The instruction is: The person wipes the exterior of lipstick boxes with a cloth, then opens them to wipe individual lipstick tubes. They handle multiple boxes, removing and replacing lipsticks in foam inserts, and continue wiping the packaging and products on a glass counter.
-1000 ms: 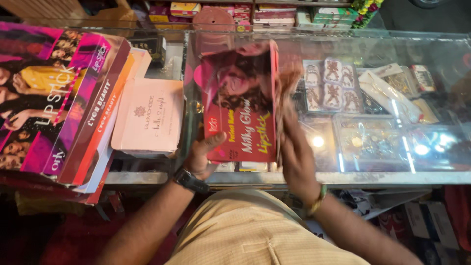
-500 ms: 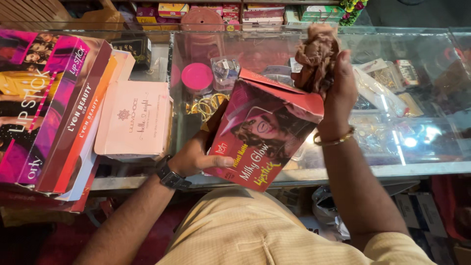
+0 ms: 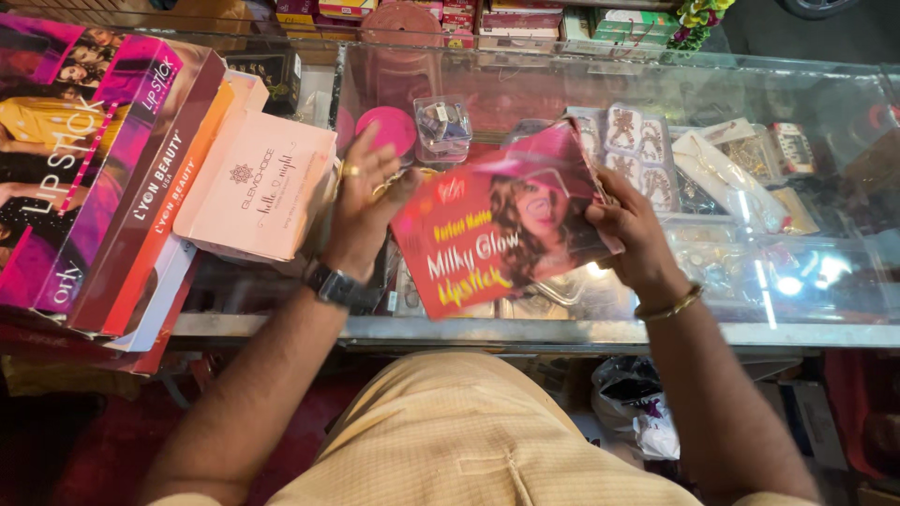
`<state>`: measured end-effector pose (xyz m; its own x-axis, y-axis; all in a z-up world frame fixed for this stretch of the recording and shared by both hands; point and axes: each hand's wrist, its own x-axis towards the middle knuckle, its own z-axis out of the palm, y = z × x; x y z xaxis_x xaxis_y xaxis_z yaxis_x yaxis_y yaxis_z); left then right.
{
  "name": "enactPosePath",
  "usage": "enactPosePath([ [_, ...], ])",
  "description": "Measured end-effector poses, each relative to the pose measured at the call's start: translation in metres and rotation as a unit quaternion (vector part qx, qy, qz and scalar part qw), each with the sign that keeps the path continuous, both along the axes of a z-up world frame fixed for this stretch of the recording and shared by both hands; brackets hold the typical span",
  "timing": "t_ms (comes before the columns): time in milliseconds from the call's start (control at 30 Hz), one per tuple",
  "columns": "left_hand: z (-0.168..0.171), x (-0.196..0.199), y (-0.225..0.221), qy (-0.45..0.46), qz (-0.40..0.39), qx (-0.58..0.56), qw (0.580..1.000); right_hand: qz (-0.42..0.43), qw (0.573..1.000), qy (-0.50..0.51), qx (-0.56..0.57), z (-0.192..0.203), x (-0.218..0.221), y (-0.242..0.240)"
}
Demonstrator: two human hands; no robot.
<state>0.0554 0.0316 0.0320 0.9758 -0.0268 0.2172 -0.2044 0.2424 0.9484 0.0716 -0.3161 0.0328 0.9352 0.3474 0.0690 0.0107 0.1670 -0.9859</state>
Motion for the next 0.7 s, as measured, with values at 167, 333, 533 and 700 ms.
enactPosePath([
  [167, -0.036, -0.043, -0.02, 0.136, -0.125, -0.178, 0.966, -0.103, 0.993, 0.053, 0.006, -0.035, -0.027, -0.006],
  [333, -0.046, -0.035, -0.003, 0.219, -0.245, -0.298, 0.896, -0.1, 0.975, -0.192, -0.045, 0.009, -0.051, 0.02],
  [533, -0.046, -0.048, -0.001, 0.204, -0.237, -0.248, 0.917, -0.119, 0.982, -0.143, 0.022, 0.042, 0.003, 0.028],
  [700, -0.014, -0.049, -0.002, 0.031, -0.099, -0.14, 0.985, -0.21, 0.905, -0.306, -0.208, 0.013, -0.001, 0.027],
])
